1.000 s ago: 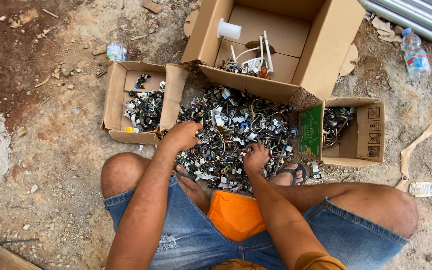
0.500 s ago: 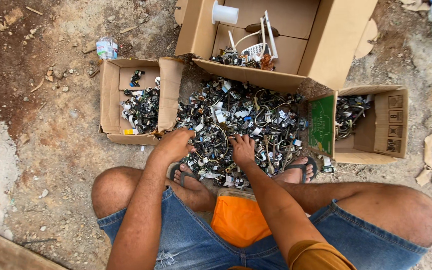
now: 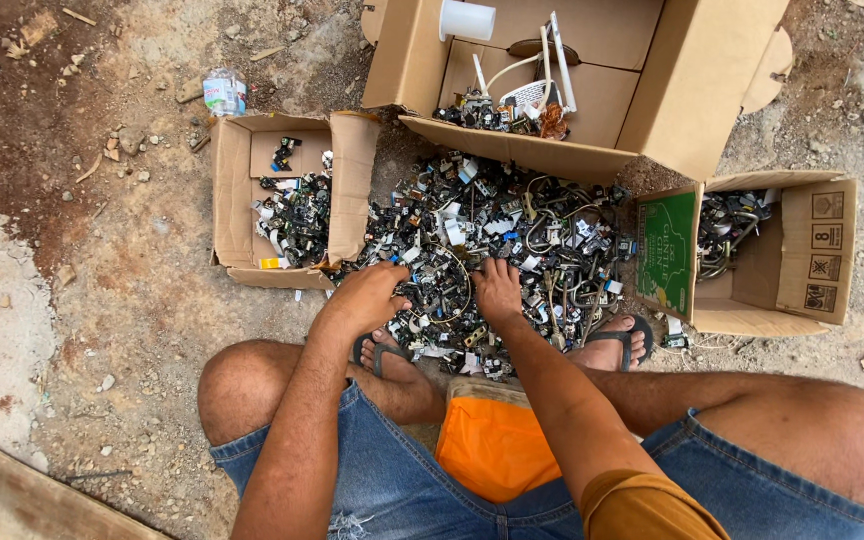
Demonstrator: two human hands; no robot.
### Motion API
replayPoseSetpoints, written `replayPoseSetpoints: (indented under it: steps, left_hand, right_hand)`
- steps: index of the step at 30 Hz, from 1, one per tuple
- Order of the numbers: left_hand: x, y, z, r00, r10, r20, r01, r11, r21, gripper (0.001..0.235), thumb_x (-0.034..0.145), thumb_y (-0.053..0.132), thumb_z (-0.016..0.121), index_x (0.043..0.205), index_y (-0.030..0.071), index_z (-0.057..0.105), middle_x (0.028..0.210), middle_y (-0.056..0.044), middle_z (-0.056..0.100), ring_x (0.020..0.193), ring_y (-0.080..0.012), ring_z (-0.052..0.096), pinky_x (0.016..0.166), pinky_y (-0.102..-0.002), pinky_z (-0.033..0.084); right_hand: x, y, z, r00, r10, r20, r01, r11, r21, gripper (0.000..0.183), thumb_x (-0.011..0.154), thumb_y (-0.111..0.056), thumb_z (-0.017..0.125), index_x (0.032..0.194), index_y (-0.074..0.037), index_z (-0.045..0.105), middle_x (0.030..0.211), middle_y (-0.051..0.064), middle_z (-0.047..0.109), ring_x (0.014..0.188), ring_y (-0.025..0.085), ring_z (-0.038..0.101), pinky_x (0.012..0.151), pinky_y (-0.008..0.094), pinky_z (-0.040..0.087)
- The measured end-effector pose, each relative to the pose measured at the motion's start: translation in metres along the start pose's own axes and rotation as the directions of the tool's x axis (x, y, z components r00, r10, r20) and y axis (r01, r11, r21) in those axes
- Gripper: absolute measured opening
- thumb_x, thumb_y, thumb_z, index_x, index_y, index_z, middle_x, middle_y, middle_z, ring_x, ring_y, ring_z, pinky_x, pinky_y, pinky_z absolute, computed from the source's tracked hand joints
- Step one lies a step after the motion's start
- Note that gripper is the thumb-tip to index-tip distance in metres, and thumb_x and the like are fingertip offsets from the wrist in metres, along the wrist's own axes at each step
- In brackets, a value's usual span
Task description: The person sits on the ground and sorts through a large pile of electronic components, picking up individual pieces, inspecting them, and placing them into separate cardboard boxes. The person handles circuit boards, wires, and small electronic parts by hand.
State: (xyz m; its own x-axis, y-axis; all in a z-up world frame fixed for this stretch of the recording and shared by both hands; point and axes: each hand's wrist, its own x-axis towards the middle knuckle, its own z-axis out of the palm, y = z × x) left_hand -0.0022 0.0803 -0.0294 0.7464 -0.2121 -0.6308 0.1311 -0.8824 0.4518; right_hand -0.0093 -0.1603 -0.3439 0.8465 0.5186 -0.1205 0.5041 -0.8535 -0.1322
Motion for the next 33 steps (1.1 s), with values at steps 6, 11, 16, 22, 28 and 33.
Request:
replayPoseSetpoints:
  steps: [6,11,16,22,28,33]
  left_hand:
    - [0.003,-0.006,-0.001,0.999,0.030,-0.029,-0.030,1.000,0.002,0.035,0.091,0.021,0.072,0.122,0.006,0.069,0.111,-0.023,0.071,0.112,-0.0455,0.068,0.098,-0.058,0.053]
    - [0.012,-0.013,0.004,0.996,0.053,-0.068,-0.054,0.999,-0.009,0.033,0.091,0.023,0.072,0.120,0.006,0.068,0.113,-0.024,0.070,0.113,-0.0471,0.066,0.098,-0.059,0.052]
    - [0.010,-0.002,0.002,0.992,0.085,-0.089,-0.086,0.996,-0.010,0.034,0.091,0.023,0.073,0.119,0.004,0.067,0.115,-0.025,0.070,0.116,-0.0461,0.066,0.100,-0.058,0.052]
    - [0.016,-0.014,0.009,0.990,0.095,-0.108,-0.094,0.995,0.015,0.034,0.089,0.028,0.076,0.115,0.006,0.070,0.110,-0.025,0.071,0.113,-0.0471,0.066,0.098,-0.058,0.052]
    - [0.010,-0.011,0.014,0.988,0.110,-0.105,-0.107,0.994,0.038,0.035,0.088,0.028,0.077,0.113,0.005,0.070,0.109,-0.025,0.072,0.112,-0.0463,0.067,0.097,-0.057,0.053]
    - [0.005,0.004,0.012,0.954,0.225,-0.197,-0.216,0.974,0.062,0.038,0.093,0.025,0.071,0.126,0.008,0.064,0.100,-0.019,0.068,0.094,-0.0385,0.070,0.083,-0.053,0.056]
  right_hand:
    - [0.000,0.026,-0.021,0.999,0.034,-0.016,-0.029,0.968,0.250,0.037,0.073,-0.043,0.075,0.098,-0.023,0.058,0.114,-0.002,0.052,0.114,0.022,0.048,0.097,0.043,0.037]
    - [0.021,0.077,-0.067,0.999,0.028,-0.045,-0.006,0.903,0.430,0.041,0.074,-0.040,0.077,0.103,-0.021,0.055,0.098,0.004,0.058,0.094,0.033,0.066,0.078,0.048,0.051]
    - [0.064,0.125,-0.162,0.988,-0.119,-0.095,0.150,0.864,0.480,0.045,0.074,-0.037,0.079,0.109,-0.019,0.058,0.100,0.012,0.062,0.090,0.042,0.070,0.076,0.053,0.056]
    - [0.049,0.109,-0.332,0.922,-0.289,-0.259,0.383,0.782,0.491,0.035,0.077,-0.024,0.082,0.104,-0.012,0.064,0.096,0.012,0.061,0.087,0.042,0.070,0.073,0.053,0.056]
    - [-0.029,0.058,-0.420,0.925,-0.179,-0.335,0.352,0.737,0.578,0.033,0.095,-0.026,0.074,0.122,-0.009,0.069,0.106,0.014,0.064,0.091,0.037,0.068,0.078,0.047,0.056]
    - [-0.047,0.037,-0.411,0.939,-0.037,-0.342,0.290,0.617,0.731,0.035,0.101,-0.017,0.067,0.134,-0.008,0.064,0.107,0.011,0.059,0.087,0.031,0.066,0.077,0.043,0.056]
